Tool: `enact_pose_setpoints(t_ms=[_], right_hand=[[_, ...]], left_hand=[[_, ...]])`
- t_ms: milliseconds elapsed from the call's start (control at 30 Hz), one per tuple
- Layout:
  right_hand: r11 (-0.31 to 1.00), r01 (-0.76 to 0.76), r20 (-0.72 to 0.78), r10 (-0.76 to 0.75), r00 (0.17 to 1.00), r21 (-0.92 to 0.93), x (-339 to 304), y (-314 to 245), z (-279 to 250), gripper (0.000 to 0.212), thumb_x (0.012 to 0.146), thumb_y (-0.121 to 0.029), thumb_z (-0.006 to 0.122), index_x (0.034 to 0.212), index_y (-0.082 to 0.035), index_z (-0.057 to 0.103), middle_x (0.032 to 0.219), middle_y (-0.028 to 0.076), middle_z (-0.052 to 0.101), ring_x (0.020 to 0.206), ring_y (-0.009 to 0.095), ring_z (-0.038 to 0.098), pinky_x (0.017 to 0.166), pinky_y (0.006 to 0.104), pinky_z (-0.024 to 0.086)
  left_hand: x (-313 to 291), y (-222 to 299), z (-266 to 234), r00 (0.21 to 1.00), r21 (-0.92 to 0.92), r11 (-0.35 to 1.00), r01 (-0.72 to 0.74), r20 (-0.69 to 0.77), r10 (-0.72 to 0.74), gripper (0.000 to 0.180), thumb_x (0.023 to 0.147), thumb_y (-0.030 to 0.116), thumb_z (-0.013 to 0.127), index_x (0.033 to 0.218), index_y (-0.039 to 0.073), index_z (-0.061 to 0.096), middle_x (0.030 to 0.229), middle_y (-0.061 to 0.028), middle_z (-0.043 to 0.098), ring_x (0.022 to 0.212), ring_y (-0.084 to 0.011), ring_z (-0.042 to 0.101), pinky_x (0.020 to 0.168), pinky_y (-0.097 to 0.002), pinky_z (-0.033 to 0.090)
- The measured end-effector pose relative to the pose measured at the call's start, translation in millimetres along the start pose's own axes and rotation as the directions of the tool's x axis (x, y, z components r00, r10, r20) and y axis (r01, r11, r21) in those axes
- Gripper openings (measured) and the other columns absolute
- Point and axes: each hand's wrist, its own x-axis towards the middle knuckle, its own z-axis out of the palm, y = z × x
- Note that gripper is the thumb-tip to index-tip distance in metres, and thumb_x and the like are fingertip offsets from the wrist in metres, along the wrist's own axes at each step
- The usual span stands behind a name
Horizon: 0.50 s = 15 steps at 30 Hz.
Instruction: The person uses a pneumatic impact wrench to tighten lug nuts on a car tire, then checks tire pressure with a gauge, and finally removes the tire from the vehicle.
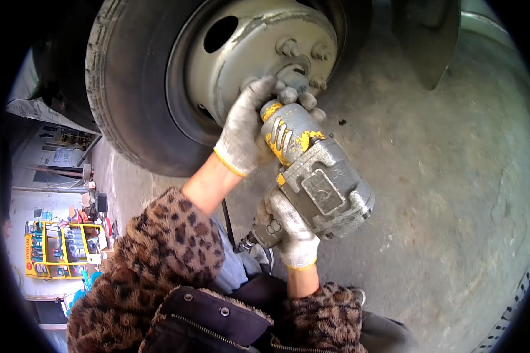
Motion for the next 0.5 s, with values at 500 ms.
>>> enact_pose_setpoints(t_ms=[500], right_hand=[[0.982, 0.048, 0.052, -0.039, 0.998, -0.185, 16, 12, -18, 0.028, 0.087, -0.021, 0.071, 0.104, -0.002, 0.061, 0.083, 0.007, 0.063, 0.065, 0.017, 0.060, 0.058, 0.0305, 0.049]], left_hand=[[-10, 0, -20, 0.998, -0.159, 0.987, -0.012, -0.057, 0.003, 0.028, 0.096, 0.024, 0.054, 0.080, 0.005, 0.065, 0.078, -0.0071, 0.064, 0.096, -0.0311, 0.061, 0.096, -0.0541, 0.052]])
